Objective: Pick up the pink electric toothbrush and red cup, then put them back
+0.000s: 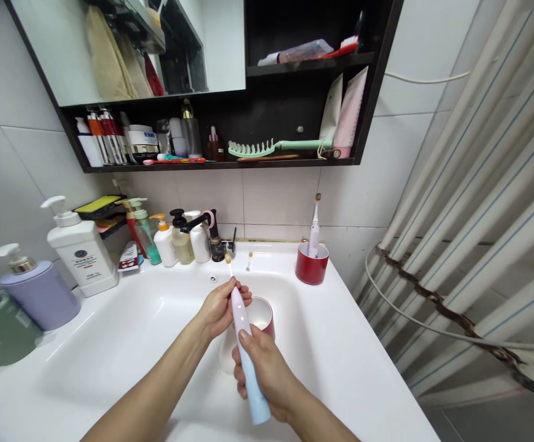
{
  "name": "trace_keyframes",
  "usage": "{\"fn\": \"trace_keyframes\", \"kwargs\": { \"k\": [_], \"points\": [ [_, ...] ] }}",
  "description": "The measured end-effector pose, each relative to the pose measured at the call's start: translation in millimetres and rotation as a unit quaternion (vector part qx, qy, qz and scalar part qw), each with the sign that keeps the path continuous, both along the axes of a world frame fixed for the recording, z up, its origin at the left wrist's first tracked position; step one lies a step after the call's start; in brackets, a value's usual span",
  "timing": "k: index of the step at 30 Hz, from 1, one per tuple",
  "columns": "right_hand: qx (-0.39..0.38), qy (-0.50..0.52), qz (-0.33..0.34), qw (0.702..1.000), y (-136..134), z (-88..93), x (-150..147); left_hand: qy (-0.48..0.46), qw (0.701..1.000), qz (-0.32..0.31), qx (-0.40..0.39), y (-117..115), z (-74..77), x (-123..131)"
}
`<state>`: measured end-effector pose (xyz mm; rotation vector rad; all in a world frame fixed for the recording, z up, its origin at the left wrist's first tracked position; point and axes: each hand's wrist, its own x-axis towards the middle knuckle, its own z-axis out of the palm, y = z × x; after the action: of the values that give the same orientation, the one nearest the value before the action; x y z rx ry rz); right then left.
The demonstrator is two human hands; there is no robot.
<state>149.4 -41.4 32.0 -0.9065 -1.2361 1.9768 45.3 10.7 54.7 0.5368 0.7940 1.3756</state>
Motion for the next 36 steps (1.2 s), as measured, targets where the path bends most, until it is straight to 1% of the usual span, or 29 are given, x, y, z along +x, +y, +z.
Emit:
{"fn": "trace_keyframes", "kwargs": {
  "k": [1, 4, 5, 6, 9, 10, 13, 14, 17, 19, 22, 24, 25, 27, 28, 30, 32, 34, 36],
  "points": [
    [0.010, -0.007, -0.005, 1.000, 0.5, -0.6, 0.0, 0.003, 1.000, -0.002, 0.009, -0.1, 0.0, 0.3],
    [0.094, -0.065, -0.046, 0.992, 1.7, -3.2, -1.0, 0.026, 0.999, 0.005, 0.039, -0.8, 0.1, 1.9],
    [0.107, -0.074, -0.052, 0.990, 1.7, -3.7, -1.5, 0.030, 0.999, 0.005, 0.045, -0.9, 0.2, 2.3],
    [0.102, -0.069, -0.049, 0.991, 1.5, -3.8, -1.9, 0.029, 0.998, 0.002, 0.048, -1.0, 0.3, 2.5],
    [0.038, -0.020, -0.011, 0.999, -0.2, -1.5, -2.9, 0.007, 0.999, -0.014, 0.052, -0.7, 0.1, 2.0],
    [0.035, -0.017, -0.010, 0.999, -0.7, -0.6, -3.1, 0.002, 0.998, -0.019, 0.055, -0.5, -0.2, 1.6],
    [0.082, -0.049, -0.042, 0.995, -1.7, 0.7, -3.5, 0.012, 0.997, -0.022, 0.067, -0.5, -1.0, 1.2],
    [0.087, -0.054, -0.046, 0.994, -2.0, 0.4, -3.7, 0.017, 0.997, -0.023, 0.068, -0.8, -0.9, 1.5],
    [0.054, -0.028, -0.021, 0.998, -2.7, -0.9, -4.4, 0.023, 0.997, -0.026, 0.063, -3.3, 2.9, 3.9],
    [0.054, -0.016, -0.017, 0.998, -1.7, 0.1, -4.8, 0.038, 0.997, -0.020, 0.061, -5.2, 7.9, 5.4],
    [0.120, -0.029, -0.071, 0.990, 8.0, 8.5, -5.2, 0.076, 0.994, 0.010, 0.075, -5.8, 11.8, 3.5],
    [0.173, -0.030, -0.129, 0.976, 22.2, 17.5, -5.5, 0.129, 0.987, 0.041, 0.090, -4.4, 6.9, -1.2],
    [0.197, -0.025, -0.155, 0.968, 31.2, 21.6, -5.6, 0.172, 0.979, 0.056, 0.097, -3.9, 1.9, -4.1],
    [0.250, -0.013, -0.199, 0.947, 50.7, 26.2, -5.6, 0.289, 0.947, 0.071, 0.117, -4.7, -11.6, -9.2],
    [0.269, -0.028, -0.208, 0.940, 60.0, 25.9, -5.5, 0.360, 0.921, 0.070, 0.133, -6.5, -18.9, -10.9],
    [0.284, -0.048, -0.210, 0.934, 75.3, 19.6, -4.5, 0.498, 0.849, 0.048, 0.173, -12.5, -32.0, -12.4],
    [0.290, -0.073, -0.200, 0.933, 84.4, 7.5, -2.5, 0.606, 0.764, 0.017, 0.222, -19.5, -41.5, -11.3],
    [0.299, -0.104, -0.188, 0.930, 87.8, -6.3, 0.7, 0.675, 0.690, -0.016, 0.263, -23.9, -47.6, -8.7],
    [0.309, -0.135, -0.174, 0.925, 88.1, -18.1, 4.3, 0.716, 0.638, -0.048, 0.280, -24.1, -51.5, -5.9]
  ]
}}
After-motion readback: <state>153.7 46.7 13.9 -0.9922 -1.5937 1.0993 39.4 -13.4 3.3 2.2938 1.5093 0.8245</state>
